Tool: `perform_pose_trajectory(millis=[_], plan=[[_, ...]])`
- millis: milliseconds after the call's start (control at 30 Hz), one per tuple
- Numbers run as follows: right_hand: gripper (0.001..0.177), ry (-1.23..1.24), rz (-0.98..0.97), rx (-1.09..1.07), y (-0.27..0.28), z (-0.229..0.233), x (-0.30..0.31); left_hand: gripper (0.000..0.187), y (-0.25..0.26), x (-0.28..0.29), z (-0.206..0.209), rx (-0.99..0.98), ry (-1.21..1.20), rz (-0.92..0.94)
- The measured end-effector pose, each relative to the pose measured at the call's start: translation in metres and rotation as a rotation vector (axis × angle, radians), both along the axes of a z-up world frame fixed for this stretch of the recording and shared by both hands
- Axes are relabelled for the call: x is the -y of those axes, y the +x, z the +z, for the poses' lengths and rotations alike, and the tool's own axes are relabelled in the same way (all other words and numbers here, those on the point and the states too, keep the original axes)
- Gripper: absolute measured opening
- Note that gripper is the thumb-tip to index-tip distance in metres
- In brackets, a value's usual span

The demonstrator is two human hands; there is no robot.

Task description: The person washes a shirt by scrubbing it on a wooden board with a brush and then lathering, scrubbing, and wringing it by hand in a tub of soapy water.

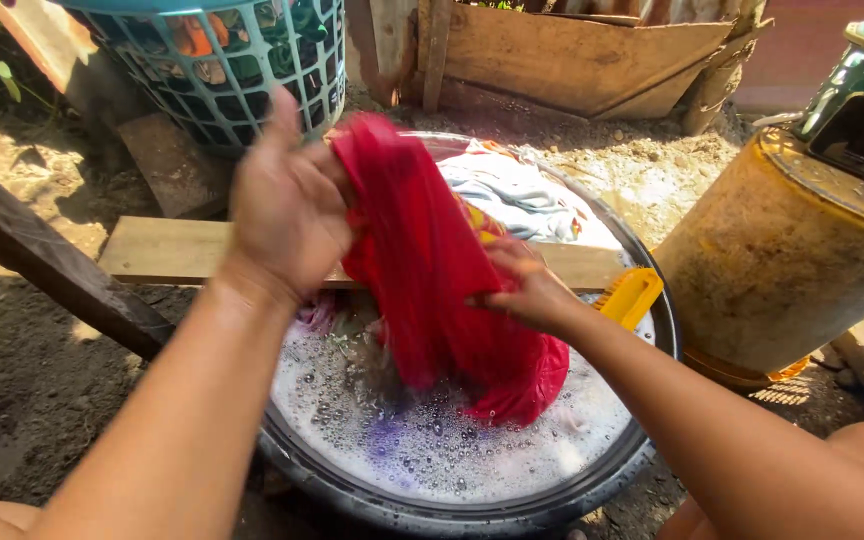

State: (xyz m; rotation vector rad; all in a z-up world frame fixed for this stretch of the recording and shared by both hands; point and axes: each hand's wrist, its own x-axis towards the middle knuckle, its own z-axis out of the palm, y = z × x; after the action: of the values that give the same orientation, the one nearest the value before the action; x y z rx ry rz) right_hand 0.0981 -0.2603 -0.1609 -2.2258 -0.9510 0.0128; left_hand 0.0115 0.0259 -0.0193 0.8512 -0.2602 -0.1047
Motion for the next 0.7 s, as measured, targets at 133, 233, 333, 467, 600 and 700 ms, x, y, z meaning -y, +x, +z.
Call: perform_pose_trajectory(millis=[133,233,333,467,600,700], plan=[[0.04,-0.062,-0.151,-0.239,-0.002,0.003,-0.012,0.093,0.019,0.007,-0.017,-0.011,0.029,0.148],[0.036,0.54,-0.079,-0.34,-0.03,0.057,-0.048,0.1,0.045,0.05,-0.092,-0.553,0.278,0.165],[0.031,0.838,-0.162,-0.45,-0.053,0.09,-0.071,0.086,0.038,0.125,-0.12,-0.709,0.087,0.265],[0.023,0.99,-0.07,-0.391,-0.049,0.081,-0.067,0.068,0.031,0.158,-0.13,-0.586,-0.083,0.192],[0.026,0.784,-0.192,0.053,-0.031,0.093,-0.045,0.073,0.022,0.164,-0.091,-0.686,0.358,0.364],[0.03,0.608,-0.449,0.105,-0.006,0.085,-0.025,0.072,0.026,0.136,-0.071,-0.486,0.825,0.247]])
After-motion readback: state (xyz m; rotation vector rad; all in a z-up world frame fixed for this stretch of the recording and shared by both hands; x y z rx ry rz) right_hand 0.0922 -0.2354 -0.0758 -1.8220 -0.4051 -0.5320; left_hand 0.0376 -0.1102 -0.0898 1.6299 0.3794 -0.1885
